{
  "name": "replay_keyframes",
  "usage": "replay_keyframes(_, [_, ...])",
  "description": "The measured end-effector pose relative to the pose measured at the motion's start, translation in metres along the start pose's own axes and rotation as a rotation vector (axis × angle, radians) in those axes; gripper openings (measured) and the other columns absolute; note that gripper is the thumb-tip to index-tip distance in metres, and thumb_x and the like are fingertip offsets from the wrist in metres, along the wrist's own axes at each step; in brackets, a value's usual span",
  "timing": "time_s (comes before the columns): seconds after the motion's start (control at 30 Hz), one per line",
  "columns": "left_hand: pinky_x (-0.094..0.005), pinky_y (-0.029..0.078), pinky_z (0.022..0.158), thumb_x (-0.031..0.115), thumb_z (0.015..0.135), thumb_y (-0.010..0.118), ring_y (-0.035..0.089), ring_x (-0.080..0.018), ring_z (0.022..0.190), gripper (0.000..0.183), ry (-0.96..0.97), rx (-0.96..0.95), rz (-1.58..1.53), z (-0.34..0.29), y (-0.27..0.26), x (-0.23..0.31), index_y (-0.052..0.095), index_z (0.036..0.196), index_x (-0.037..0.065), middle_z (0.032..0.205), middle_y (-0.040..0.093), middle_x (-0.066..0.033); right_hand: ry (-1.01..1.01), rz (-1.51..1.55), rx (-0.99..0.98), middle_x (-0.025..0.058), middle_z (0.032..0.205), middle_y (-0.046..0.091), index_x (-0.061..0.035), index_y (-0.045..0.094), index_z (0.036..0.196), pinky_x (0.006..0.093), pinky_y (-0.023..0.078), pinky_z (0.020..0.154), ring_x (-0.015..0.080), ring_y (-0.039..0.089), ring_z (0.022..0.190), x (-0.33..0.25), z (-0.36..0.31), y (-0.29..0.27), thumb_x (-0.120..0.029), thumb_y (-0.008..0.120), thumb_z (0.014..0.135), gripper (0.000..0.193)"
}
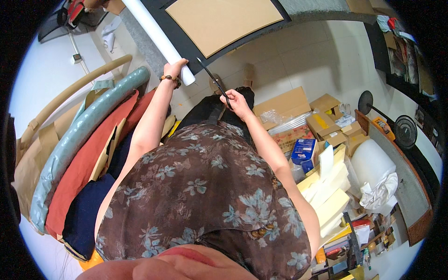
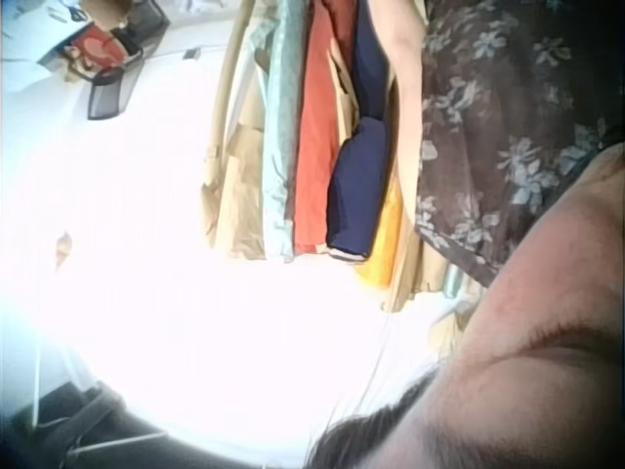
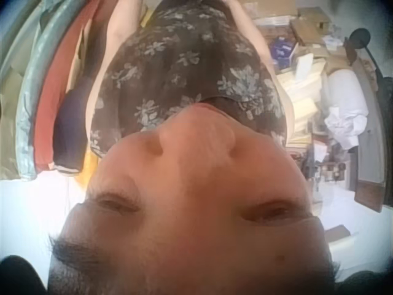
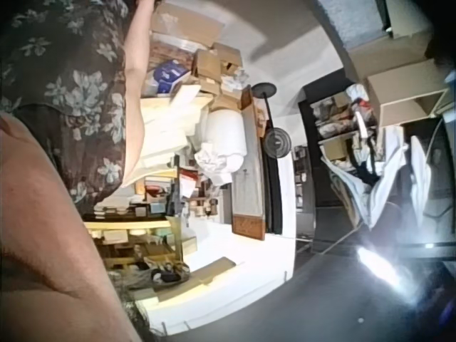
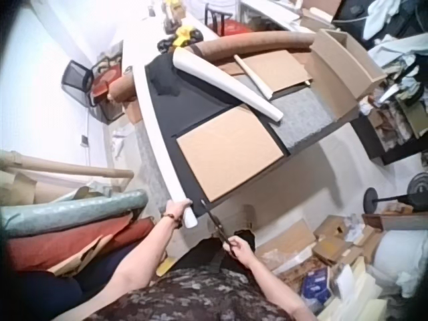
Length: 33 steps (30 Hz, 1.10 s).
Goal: The person uses shears to cut a roll of black fabric to size, repeatedly placing a rectangular cardboard template on the fabric to guide the cuts. The person trims the edges and sets the cut pieces aside on the work surface.
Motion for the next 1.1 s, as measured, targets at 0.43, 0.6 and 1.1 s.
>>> replay_keyframes(0.43, [-0.0368, 0.054, 0.069, 0.017, 0.063, 0.077, 0.067, -0.0266, 0.077, 0.048, 0.018, 0.007, 0.0, 0.008, 0.016, 0.003, 0.063, 0.1, -0.01, 0.093, 0.069, -0.0178, -0.006, 0.012, 0.006, -0.0088, 0.072, 0.058, -0.0098, 0.06, 0.094, 0.0184, 0.029, 0.051, 0.0002, 0.042, 0.058, -0.003, 0.004, -0.013, -0.024, 0.07, 0.089, 0.018])
replay_keyframes(0.6, [-0.0375, 0.052, 0.065, 0.02, 0.068, 0.077, 0.065, -0.0252, 0.074, 0.052, 0.041, 0.001, 0.075, 0.003, 0.01, 0.003, 0.059, 0.106, -0.011, 0.093, 0.067, -0.0167, -0.042, -0.022, 0.039, -0.0084, 0.073, 0.059, -0.0093, 0.061, 0.093, 0.0176, 0.03, 0.052, 0.0, 0.044, 0.06, 0.004, 0.002, -0.007, -0.021, 0.071, 0.088, 0.017])
replay_keyframes(1.1, [-0.0371, 0.053, 0.069, 0.021, 0.068, 0.076, 0.067, -0.0265, 0.08, 0.054, 0.045, -0.001, 0.103, -0.001, 0.006, 0.0, 0.059, 0.108, -0.011, 0.098, 0.067, -0.0183, -0.045, 0.04, 0.02, -0.0081, 0.07, 0.058, -0.0081, 0.059, 0.089, 0.0183, 0.029, 0.048, 0.0003, 0.044, 0.055, -0.02, 0.027, 0.012, -0.021, 0.072, 0.088, 0.019])
Point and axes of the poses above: each hand's wrist, its own z-axis towards the middle knuckle, its own y-axis out of the palm, x = y × z, the point moved 3 cm from there along z, towards the middle knuckle
